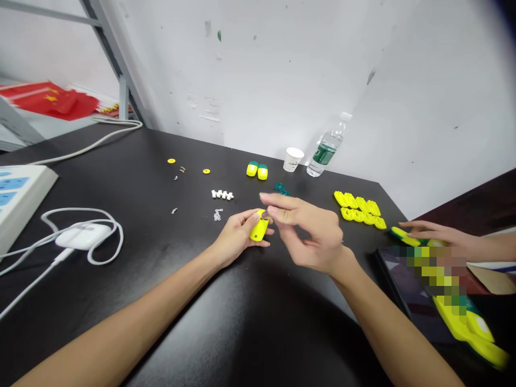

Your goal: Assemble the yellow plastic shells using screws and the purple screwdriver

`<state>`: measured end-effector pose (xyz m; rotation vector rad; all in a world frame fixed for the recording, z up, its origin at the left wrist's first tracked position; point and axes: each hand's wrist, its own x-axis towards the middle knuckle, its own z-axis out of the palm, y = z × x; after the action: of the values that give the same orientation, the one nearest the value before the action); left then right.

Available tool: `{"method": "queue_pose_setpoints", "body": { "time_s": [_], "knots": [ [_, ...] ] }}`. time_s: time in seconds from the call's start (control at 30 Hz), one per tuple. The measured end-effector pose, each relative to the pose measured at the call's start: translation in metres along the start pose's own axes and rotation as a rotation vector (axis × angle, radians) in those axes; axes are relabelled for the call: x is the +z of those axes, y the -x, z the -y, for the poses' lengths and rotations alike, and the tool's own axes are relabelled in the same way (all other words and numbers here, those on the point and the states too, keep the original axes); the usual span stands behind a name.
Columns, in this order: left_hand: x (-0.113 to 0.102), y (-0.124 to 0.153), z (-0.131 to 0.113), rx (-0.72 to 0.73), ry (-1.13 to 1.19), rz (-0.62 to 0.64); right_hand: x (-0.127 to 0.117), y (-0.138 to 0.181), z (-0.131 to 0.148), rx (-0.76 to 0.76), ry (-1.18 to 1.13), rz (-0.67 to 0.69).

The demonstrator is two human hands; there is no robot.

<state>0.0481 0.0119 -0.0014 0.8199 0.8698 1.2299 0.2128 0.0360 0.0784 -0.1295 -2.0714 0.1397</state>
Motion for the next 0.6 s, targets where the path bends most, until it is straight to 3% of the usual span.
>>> {"method": "queue_pose_setpoints", "body": {
  "time_s": [0.6],
  "knots": [
    [-0.0007, -0.0005, -0.0001, 0.003, 0.004, 0.006, -0.0014, -0.0016, 0.0012, 0.02, 0.004, -0.031]
  ]
}}
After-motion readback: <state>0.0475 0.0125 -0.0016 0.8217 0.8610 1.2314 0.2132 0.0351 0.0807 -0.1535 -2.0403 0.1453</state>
